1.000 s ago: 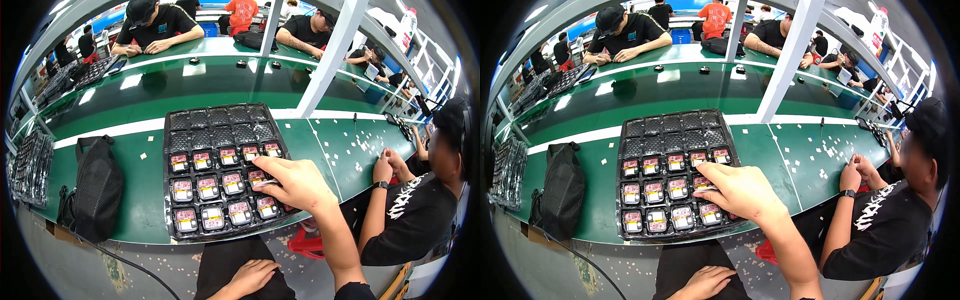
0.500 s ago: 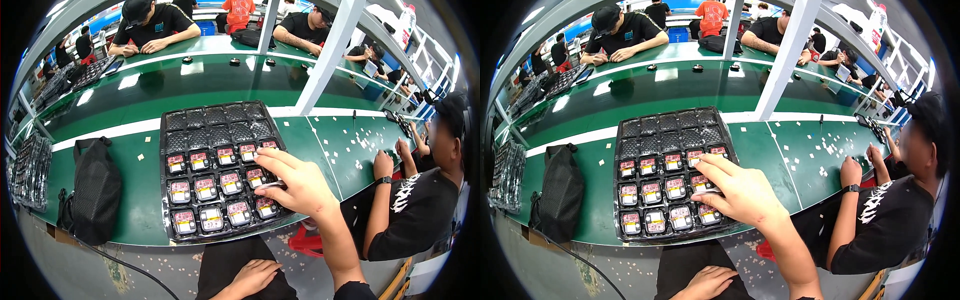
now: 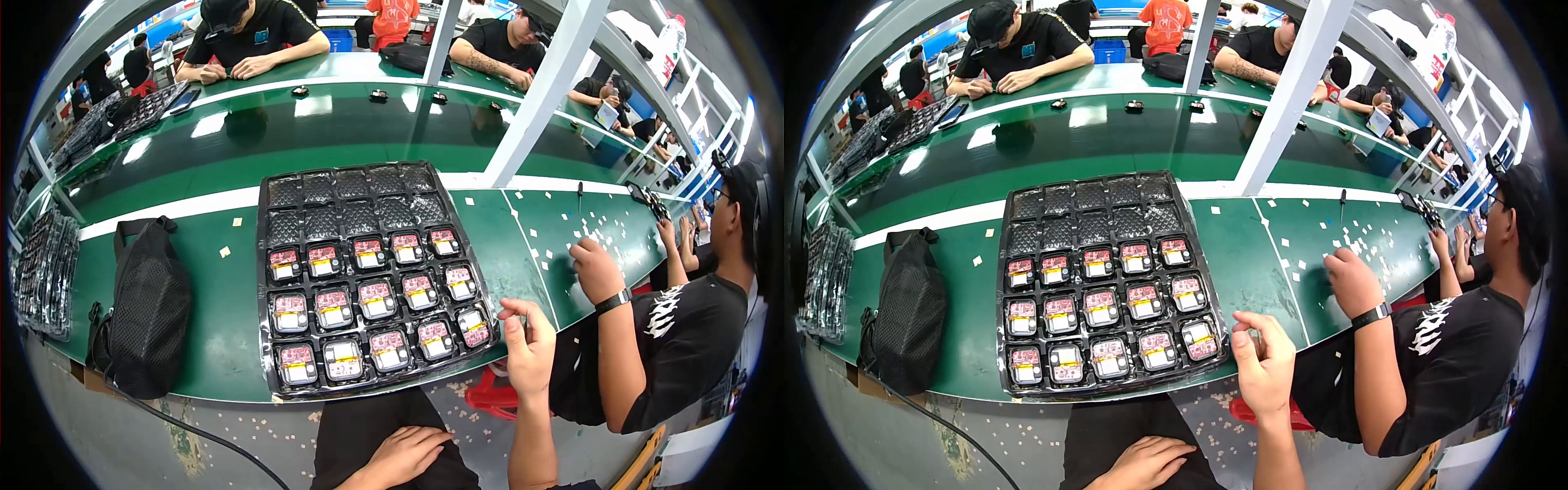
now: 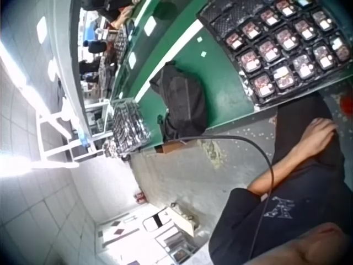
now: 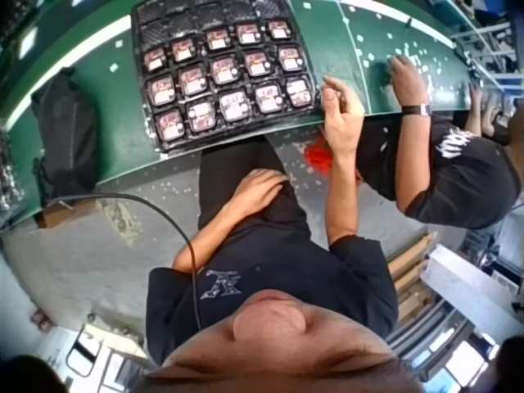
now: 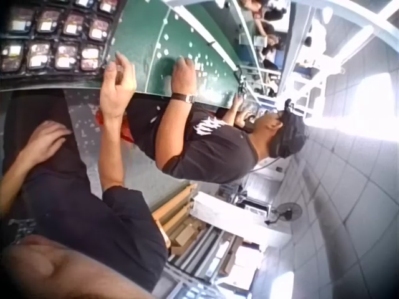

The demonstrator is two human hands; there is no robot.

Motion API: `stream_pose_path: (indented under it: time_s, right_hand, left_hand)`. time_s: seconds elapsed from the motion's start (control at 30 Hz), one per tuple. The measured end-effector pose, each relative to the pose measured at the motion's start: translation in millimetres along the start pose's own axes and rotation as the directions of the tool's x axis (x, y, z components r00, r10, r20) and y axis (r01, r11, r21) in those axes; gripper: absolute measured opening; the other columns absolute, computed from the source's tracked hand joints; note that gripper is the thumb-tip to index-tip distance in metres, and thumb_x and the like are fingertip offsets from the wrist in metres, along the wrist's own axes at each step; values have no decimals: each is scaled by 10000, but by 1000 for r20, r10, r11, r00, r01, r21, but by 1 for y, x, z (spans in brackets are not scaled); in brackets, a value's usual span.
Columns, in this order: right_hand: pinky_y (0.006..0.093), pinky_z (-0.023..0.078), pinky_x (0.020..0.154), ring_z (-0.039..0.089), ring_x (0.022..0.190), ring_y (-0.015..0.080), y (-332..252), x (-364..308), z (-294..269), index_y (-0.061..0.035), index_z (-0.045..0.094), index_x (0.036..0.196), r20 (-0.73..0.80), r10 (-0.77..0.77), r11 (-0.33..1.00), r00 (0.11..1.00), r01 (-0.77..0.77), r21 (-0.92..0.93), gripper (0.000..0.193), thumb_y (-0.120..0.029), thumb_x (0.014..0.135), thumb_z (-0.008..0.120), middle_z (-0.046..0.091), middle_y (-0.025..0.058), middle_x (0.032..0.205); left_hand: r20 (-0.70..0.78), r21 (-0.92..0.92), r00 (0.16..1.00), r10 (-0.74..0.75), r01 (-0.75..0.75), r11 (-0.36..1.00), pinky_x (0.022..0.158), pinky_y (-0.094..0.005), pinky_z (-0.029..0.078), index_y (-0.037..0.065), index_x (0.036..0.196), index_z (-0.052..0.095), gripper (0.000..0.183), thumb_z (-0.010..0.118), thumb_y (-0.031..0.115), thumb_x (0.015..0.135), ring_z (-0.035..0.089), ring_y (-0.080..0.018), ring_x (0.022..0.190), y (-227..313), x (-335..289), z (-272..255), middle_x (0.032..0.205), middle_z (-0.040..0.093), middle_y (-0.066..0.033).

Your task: Assembling electronic components, likely smartwatch screens, on a factory production line.

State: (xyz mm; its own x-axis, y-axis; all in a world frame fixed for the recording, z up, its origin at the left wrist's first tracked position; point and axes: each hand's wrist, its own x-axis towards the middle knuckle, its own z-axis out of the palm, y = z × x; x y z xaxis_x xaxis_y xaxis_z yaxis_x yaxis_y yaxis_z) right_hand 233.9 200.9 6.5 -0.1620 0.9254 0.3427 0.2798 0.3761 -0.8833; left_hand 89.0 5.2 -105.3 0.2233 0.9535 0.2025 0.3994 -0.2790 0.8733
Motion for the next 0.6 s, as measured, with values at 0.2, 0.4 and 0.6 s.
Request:
stream_pose_path:
  time_s: [0.2, 0.4, 0.6]
  right_hand:
    - [214, 348, 522, 437, 599, 30, 5, -16, 5, 56, 687, 1188, 39, -69, 998, 997, 69, 1, 298, -136, 963, 725, 661, 83, 1047]
    - [239, 439, 560, 546, 631, 88, -11, -21, 0, 64, 689, 1144, 67, 16, 996, 998, -10, -94, 291, -113, 923, 756, 682, 114, 1059]
    - [301, 547, 676, 686, 776, 216, -32, -19, -8, 40, 712, 1164, 132, -121, 944, 984, 155, -290, 381, -248, 925, 782, 687, 164, 1082]
  left_hand:
    - [-32, -95, 998, -45, 42, 995, 932, -435, 522, 81, 1174, 718, 243, 685, 122, 937, 659, -333, 1078, 7, 3, -4, 1137, 706, -111]
    - [-40, -86, 997, -66, 63, 994, 937, -435, 526, 80, 1161, 728, 234, 691, 107, 932, 661, -347, 1072, 10, 3, -6, 1142, 709, -117]
    - [-33, -79, 998, -54, 52, 996, 937, -430, 530, 73, 1151, 728, 232, 701, 95, 922, 664, -351, 1066, 10, 4, -9, 1138, 709, -129]
